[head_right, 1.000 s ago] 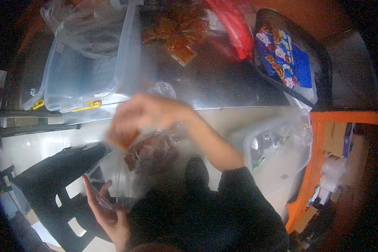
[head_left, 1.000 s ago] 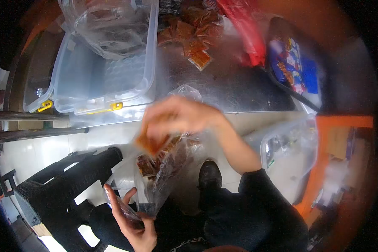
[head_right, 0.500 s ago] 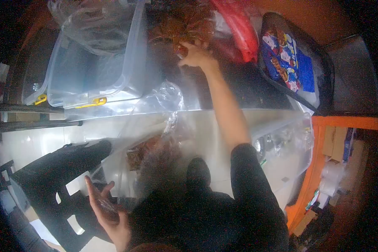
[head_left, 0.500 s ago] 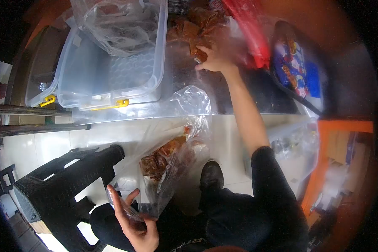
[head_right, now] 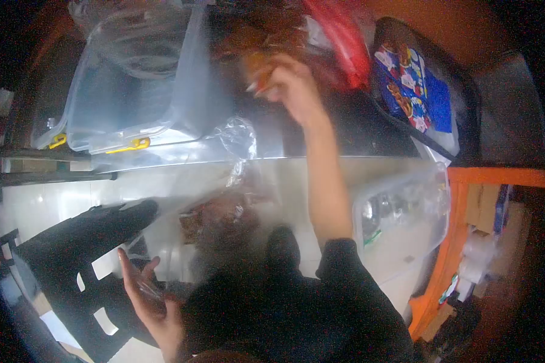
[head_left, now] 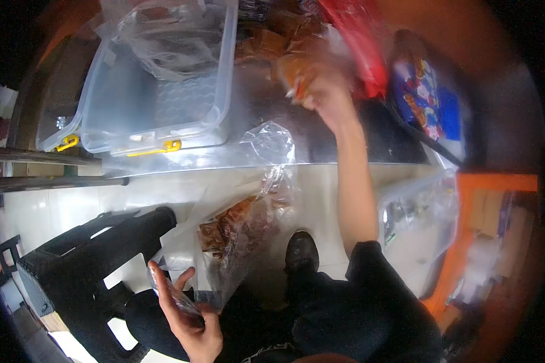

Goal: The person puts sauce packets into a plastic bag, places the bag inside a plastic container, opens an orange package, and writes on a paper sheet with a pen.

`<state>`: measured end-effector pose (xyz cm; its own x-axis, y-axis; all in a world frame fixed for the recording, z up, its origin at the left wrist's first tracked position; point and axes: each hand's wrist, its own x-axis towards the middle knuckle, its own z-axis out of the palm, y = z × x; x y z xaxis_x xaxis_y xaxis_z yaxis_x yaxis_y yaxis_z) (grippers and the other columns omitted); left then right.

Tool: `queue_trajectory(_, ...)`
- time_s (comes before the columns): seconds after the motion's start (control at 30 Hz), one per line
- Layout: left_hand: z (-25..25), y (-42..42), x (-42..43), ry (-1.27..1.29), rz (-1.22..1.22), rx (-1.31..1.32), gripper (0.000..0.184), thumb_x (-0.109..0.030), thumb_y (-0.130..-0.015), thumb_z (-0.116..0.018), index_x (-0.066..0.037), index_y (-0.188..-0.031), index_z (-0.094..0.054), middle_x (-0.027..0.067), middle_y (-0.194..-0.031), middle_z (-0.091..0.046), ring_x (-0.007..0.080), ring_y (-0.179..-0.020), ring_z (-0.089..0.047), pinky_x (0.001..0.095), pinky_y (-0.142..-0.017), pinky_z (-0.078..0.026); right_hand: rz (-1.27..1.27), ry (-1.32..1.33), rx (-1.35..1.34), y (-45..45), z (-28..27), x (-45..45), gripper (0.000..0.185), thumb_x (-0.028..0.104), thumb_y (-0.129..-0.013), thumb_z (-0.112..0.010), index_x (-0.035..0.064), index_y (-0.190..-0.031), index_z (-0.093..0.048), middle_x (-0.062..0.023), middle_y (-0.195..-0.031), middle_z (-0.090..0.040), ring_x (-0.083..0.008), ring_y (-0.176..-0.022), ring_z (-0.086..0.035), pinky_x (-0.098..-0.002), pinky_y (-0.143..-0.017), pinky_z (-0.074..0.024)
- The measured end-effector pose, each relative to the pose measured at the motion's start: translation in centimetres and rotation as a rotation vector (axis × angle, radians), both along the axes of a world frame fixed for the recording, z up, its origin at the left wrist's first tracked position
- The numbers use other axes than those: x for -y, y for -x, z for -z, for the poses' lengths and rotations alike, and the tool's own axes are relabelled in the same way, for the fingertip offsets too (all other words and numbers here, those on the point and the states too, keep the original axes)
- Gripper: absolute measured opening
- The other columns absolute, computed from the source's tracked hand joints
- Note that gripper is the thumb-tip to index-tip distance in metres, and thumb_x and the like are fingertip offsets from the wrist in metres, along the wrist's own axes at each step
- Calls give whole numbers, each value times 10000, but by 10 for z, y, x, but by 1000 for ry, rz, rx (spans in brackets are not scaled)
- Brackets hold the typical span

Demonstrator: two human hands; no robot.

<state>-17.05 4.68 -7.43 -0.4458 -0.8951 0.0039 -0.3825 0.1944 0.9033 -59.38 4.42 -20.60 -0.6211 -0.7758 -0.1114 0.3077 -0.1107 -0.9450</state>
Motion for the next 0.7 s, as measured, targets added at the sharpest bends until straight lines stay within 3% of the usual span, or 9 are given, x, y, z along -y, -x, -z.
queue_trajectory(0.1,1,4,1,-2,5,-10,884,-54,-724,-531,54,-1554,-246,230,-1650,-203,323,-1472,-303,484,-1123,-365,-477,70,-384,-71,-52,3,223,80,-761,-662,24,-972,-704,-97,-884,-714,-203,-852,-702,-328,-727,-535)
queue_trajectory(0.17,2,6,1,12,-12,9,887,-53,-722,-531,57,-1555,-243,226,-1650,-205,318,-1450,-336,481,-1126,-361,-784,105,-551,-117,-66,19,270,35,-745,-676,7,-1012,-705,-118,-950,-731,-209,-897,-703,-349,-804,-548)
queue_trajectory(0.27,1,6,1,2,-19,-10,910,-22,-693,-513,44,-1560,-244,214,-1650,-212,310,-1419,-374,473,-1131,-358,-989,63,-875,-146,-59,28,300,70,-822,-688,7,-1116,-686,-118,-999,-743,-211,-956,-700,-369,-848,-562)
queue_trajectory(0.37,-5,0,0,-149,-14,34,936,15,-655,-489,26,-1561,-254,203,-1650,-220,308,-1413,-384,463,-1135,-358,-727,45,-545,-104,-54,33,296,129,-868,-722,19,-1140,-680,-104,-1000,-746,-209,-964,-699,-342,-820,-565)
queue_trajectory(0.43,-4,-3,3,-91,-15,39,922,6,-678,-514,12,-1564,-260,199,-1649,-226,306,-1414,-386,460,-1131,-365,-333,-92,-602,-49,-40,47,283,151,-884,-749,38,-1137,-690,-122,-1028,-741,-194,-990,-694,-313,-802,-566)
queue_trajectory(0.5,-2,-4,6,-11,24,26,867,-26,-746,-547,20,-1562,-258,204,-1649,-223,309,-1414,-385,470,-1124,-371,26,-270,-736,17,20,74,365,259,-859,-787,34,-1130,-691,-173,-1030,-733,-239,-998,-698,-362,-826,-563)
queue_trajectory(0.57,2,-3,6,14,32,49,811,-97,-830,-573,26,-1562,-248,211,-1651,-212,310,-1417,-379,480,-1113,-381,76,-665,-1027,39,52,79,460,370,-834,-773,24,-1124,-688,-215,-1020,-721,-319,-982,-697,-434,-865,-552)
queue_trajectory(0.67,5,-5,9,41,61,62,772,-193,-913,-587,34,-1561,-234,219,-1650,-205,314,-1425,-368,490,-1098,-395,556,-897,-1657,29,99,95,480,422,-814,-738,41,-1104,-705,-207,-1048,-715,-381,-989,-679,-474,-909,-529)
queue_trajectory(0.7,6,-6,10,51,71,61,766,-223,-934,-587,36,-1560,-230,221,-1649,-205,315,-1428,-364,493,-1093,-399,447,-946,-1546,33,98,97,437,375,-821,-728,26,-1083,-711,-225,-1088,-703,-394,-1008,-677,-483,-919,-525)
